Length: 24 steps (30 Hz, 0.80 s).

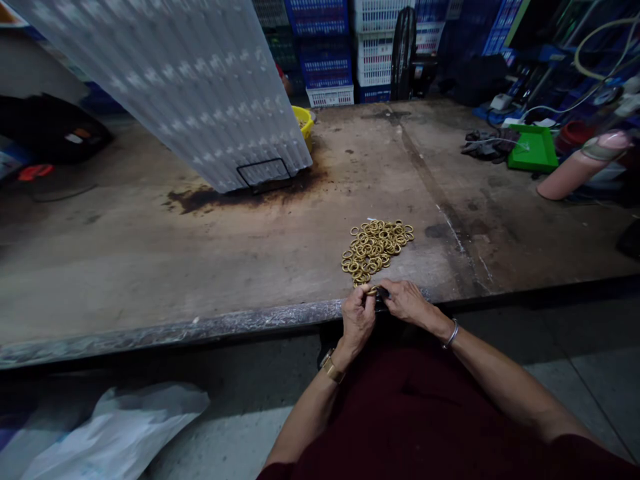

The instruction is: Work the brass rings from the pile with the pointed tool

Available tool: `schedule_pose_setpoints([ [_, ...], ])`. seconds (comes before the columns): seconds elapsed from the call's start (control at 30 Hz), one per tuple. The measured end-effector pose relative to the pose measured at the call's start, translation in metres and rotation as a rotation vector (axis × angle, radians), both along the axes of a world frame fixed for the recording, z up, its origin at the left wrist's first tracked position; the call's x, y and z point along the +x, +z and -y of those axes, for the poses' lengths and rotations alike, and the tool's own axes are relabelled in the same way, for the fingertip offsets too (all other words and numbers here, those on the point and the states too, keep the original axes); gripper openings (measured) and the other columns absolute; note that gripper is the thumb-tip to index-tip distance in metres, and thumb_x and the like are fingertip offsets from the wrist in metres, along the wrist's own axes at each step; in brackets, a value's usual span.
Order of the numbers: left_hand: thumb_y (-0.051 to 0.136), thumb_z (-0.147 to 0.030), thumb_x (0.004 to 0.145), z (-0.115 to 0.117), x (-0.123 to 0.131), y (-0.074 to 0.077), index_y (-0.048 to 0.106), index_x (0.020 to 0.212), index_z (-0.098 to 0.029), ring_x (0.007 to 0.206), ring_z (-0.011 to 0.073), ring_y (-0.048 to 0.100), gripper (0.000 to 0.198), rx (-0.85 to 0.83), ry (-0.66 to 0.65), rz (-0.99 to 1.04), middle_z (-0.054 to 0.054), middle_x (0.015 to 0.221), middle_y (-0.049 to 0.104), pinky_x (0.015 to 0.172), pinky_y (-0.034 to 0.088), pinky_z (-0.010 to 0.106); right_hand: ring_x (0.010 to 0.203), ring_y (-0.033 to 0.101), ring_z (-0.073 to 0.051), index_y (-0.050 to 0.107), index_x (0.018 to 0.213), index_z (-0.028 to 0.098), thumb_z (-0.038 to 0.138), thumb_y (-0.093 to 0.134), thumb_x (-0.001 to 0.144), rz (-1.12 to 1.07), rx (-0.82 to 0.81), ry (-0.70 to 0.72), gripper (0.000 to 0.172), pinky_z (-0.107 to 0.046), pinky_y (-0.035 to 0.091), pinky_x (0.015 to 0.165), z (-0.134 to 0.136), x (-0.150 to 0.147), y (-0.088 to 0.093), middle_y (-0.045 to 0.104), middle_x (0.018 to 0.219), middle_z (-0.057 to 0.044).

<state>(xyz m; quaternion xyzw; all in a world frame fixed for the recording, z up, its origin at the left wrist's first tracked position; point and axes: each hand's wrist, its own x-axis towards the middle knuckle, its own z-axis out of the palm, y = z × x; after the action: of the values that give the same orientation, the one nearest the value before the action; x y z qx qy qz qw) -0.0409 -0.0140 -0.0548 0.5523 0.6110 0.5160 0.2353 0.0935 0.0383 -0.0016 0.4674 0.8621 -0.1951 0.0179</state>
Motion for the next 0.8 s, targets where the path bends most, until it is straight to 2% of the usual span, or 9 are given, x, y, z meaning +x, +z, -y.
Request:
schedule_pose_setpoints([
  [0.33,0.048,-0.015,0.08,0.0,0.002,-0.001,0.06,0.087,-0.019,0.066,0.0144,0.061,0.014,0.064,0.018,-0.107,0.002,0.073,0.066,0.066,0.047,0.025,0.083,0.064,-0.022,0.057,0.108,0.018,0.019,0.043,0.084,0.054,-0.024,0.002,0.028,-0.028,0.037,0.068,0.001,-0.001,0.006,0.069,0.093,-0.01],
  [0.57,0.048,-0.019,0.084,0.001,0.004,-0.004,0.059,0.085,-0.018,0.062,0.0134,0.061,0.012,0.146,0.067,-0.166,0.001,0.07,0.065,0.062,0.047,0.024,0.083,0.064,-0.022,0.055,0.11,0.017,0.018,0.046,0.081,0.056,-0.019,0.034,0.03,-0.027,0.036,0.066,-0.001,0.0,0.001,0.069,0.093,-0.01],
  [0.8,0.049,-0.021,0.085,0.002,0.003,-0.01,0.059,0.086,-0.018,0.061,0.0137,0.062,0.01,0.208,0.12,-0.213,0.002,0.07,0.066,0.061,0.047,0.024,0.082,0.064,-0.022,0.055,0.11,0.016,0.017,0.04,0.085,0.071,-0.009,0.014,0.029,-0.028,0.036,0.066,-0.004,-0.005,0.001,0.069,0.093,-0.012],
])
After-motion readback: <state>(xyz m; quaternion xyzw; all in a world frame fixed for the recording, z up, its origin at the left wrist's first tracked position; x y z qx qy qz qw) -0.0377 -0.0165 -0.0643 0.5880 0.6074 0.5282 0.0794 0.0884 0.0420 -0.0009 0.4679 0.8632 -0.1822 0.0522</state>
